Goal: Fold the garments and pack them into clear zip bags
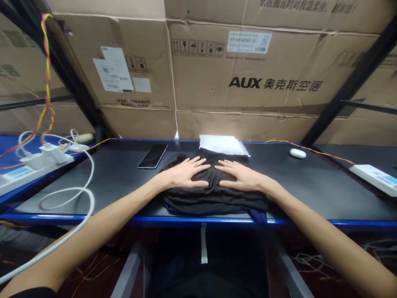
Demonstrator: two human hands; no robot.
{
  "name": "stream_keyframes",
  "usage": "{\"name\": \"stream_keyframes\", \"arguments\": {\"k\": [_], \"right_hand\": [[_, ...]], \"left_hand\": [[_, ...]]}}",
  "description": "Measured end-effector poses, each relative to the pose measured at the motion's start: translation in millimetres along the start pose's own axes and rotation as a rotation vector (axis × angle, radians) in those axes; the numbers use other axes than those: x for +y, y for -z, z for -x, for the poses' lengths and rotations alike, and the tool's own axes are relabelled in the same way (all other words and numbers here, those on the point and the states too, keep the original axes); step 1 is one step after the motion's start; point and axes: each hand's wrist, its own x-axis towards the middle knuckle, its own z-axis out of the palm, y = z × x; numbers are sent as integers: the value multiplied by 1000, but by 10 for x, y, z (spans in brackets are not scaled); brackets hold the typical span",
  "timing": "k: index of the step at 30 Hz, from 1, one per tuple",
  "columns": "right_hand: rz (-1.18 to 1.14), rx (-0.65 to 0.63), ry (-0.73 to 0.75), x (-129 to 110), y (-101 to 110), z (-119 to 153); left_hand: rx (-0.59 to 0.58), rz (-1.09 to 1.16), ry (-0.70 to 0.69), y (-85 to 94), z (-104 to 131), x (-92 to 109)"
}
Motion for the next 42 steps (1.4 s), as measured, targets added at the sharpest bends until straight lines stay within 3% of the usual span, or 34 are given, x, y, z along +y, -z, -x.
{"name": "stream_keyframes", "arguments": {"k": [42], "right_hand": [[3, -18, -5, -19, 14, 5]], "left_hand": [[2, 11, -3, -5, -2, -7]]}}
